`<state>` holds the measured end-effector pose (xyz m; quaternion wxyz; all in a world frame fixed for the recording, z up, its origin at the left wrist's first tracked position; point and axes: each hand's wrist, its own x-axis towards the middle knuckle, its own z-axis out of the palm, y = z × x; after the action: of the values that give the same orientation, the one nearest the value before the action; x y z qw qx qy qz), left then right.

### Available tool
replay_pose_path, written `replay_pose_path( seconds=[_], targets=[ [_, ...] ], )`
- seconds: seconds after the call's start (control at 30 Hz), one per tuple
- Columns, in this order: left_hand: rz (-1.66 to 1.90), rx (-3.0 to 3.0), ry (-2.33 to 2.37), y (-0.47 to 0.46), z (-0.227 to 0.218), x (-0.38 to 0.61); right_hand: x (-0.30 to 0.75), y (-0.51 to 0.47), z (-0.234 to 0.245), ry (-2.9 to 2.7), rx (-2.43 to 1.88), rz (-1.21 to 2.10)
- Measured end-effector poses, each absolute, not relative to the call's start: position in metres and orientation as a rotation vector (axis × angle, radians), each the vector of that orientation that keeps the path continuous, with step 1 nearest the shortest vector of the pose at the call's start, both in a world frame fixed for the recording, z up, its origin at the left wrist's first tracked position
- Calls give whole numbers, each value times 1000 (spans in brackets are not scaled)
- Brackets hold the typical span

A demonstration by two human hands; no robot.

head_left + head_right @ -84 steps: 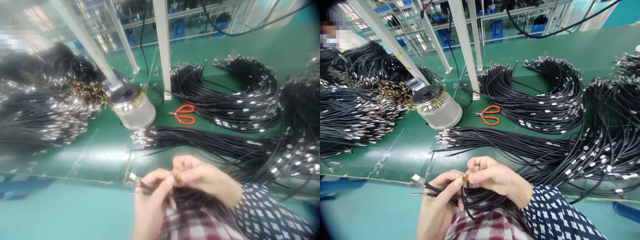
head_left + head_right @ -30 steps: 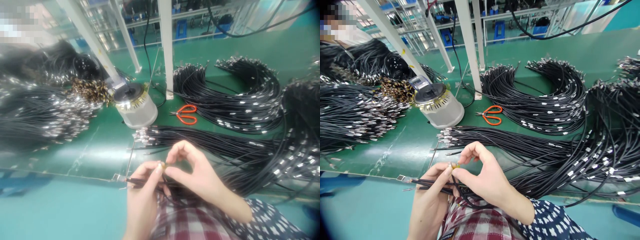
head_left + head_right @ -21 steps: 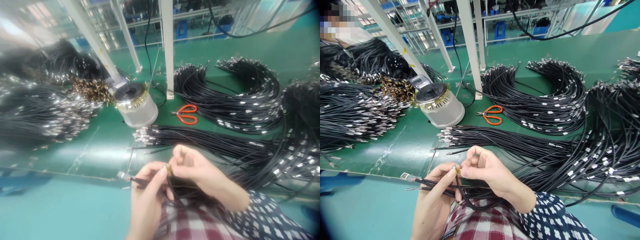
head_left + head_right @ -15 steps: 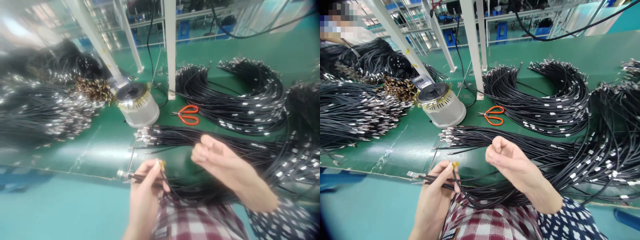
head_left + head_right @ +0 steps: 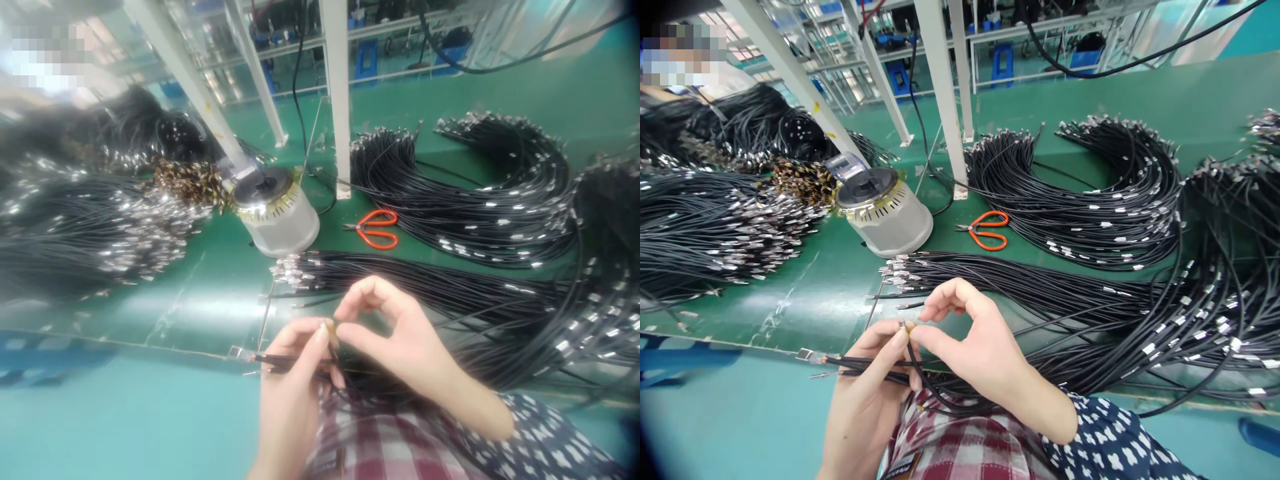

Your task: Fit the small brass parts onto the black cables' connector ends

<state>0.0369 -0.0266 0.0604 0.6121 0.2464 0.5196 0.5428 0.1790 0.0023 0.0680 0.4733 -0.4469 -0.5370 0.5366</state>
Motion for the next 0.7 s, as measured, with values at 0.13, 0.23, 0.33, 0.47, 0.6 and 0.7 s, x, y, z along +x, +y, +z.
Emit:
replay_pose_path(
  seconds=[0.13, 0.23, 0.33, 0.47, 0.6, 0.7],
  targets=[
    [1255, 547, 1188, -28, 58, 36, 178, 3, 66, -1255, -1062, 1381],
    [1236, 529, 1160, -28, 58, 35, 179, 5, 62, -1218, -1050, 1394],
    [1206, 539, 1145, -27, 58, 34, 181, 6, 59, -1202, -1049, 1371],
    [1197, 546, 1143, -26, 59, 33, 181, 5, 61, -1212, -1047, 1360],
    [1223, 544, 1144, -27, 59, 35, 177, 4, 65, -1261, -1026, 1397],
    [1246, 517, 1148, -27, 59, 35, 177, 5, 64, -1229, -1005, 1463]
  ],
)
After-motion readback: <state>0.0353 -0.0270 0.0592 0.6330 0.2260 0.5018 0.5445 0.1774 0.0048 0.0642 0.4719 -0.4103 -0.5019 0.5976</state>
